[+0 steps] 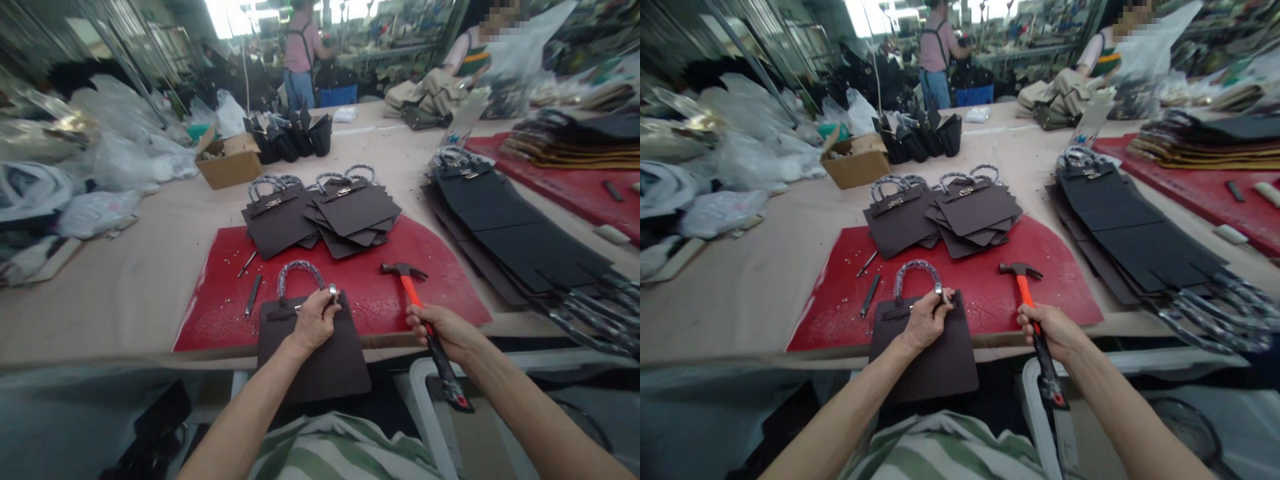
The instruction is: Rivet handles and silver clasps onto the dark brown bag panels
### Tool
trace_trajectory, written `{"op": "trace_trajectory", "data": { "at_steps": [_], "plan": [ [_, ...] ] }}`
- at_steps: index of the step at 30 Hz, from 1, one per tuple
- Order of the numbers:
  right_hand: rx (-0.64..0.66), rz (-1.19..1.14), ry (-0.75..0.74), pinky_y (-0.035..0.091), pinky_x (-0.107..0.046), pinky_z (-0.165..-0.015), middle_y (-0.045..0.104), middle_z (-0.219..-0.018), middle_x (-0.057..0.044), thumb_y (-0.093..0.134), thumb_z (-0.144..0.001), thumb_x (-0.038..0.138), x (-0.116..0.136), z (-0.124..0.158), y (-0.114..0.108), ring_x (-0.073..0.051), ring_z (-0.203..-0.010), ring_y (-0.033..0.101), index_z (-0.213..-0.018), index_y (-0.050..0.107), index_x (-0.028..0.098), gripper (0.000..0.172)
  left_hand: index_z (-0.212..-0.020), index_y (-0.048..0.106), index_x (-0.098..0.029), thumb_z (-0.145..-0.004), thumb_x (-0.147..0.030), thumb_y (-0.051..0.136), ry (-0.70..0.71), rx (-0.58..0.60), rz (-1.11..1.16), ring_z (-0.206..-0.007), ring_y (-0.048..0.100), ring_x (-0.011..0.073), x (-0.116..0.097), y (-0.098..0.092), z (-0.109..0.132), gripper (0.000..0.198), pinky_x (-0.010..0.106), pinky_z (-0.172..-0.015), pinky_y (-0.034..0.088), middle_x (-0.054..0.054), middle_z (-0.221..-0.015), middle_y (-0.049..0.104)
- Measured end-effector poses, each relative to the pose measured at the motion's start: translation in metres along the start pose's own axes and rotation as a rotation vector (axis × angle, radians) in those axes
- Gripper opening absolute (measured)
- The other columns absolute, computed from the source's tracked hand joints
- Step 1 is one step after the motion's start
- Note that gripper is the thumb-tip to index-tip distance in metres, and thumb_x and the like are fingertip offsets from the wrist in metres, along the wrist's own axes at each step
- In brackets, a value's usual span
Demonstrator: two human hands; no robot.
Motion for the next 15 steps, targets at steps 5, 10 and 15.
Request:
{"op": "trace_trajectory", "data": {
  "at_steps": [5,10,15],
  "plan": [
    [0.037,-0.232,-0.06,0.025,-0.02,-0.034,0.04,-0.059,0.006,0.059,-0.082,0.054,0.04,0.045,0.012,-0.007,-0.039,0.03,-0.076,0.046,0.023,0.034,-0.094,0.067,-0.02,-0.086,-0.012,0.059,0.01,-0.004,-0.021,-0.091,0.07,0.0238,-0.002,0.0,-0.001,0.015,0.038,-0.085,0.06,0.008,-0.093,0.073],
    [-0.29,0.27,-0.752,0.033,-0.026,-0.045,0.05,-0.059,0.001,0.043,-0.096,0.056,0.145,0.121,-0.002,-0.012,-0.046,0.045,-0.08,0.053,0.023,0.038,-0.094,0.067,-0.021,-0.086,-0.013,0.059,0.014,-0.002,-0.036,-0.09,0.07,0.0236,-0.001,0.002,0.0,0.014,0.038,-0.084,0.06,0.007,-0.091,0.072],
    [-0.199,0.864,-1.032,0.015,-0.032,-0.046,0.044,-0.047,0.002,0.039,-0.098,0.042,0.157,0.137,0.035,-0.012,-0.037,0.031,-0.067,0.041,0.025,0.035,-0.093,0.066,-0.021,-0.085,-0.012,0.059,0.015,-0.006,-0.055,-0.082,0.069,0.023,-0.003,0.001,-0.001,0.015,0.036,-0.077,0.06,0.006,-0.085,0.07]
  ]
}}
Point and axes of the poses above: each hand's wrist, its own z-axis away from the middle knuckle, its own y-axis out of the palm, x = y × z, the point moved 10 cm from there along -z, towards the middle knuckle
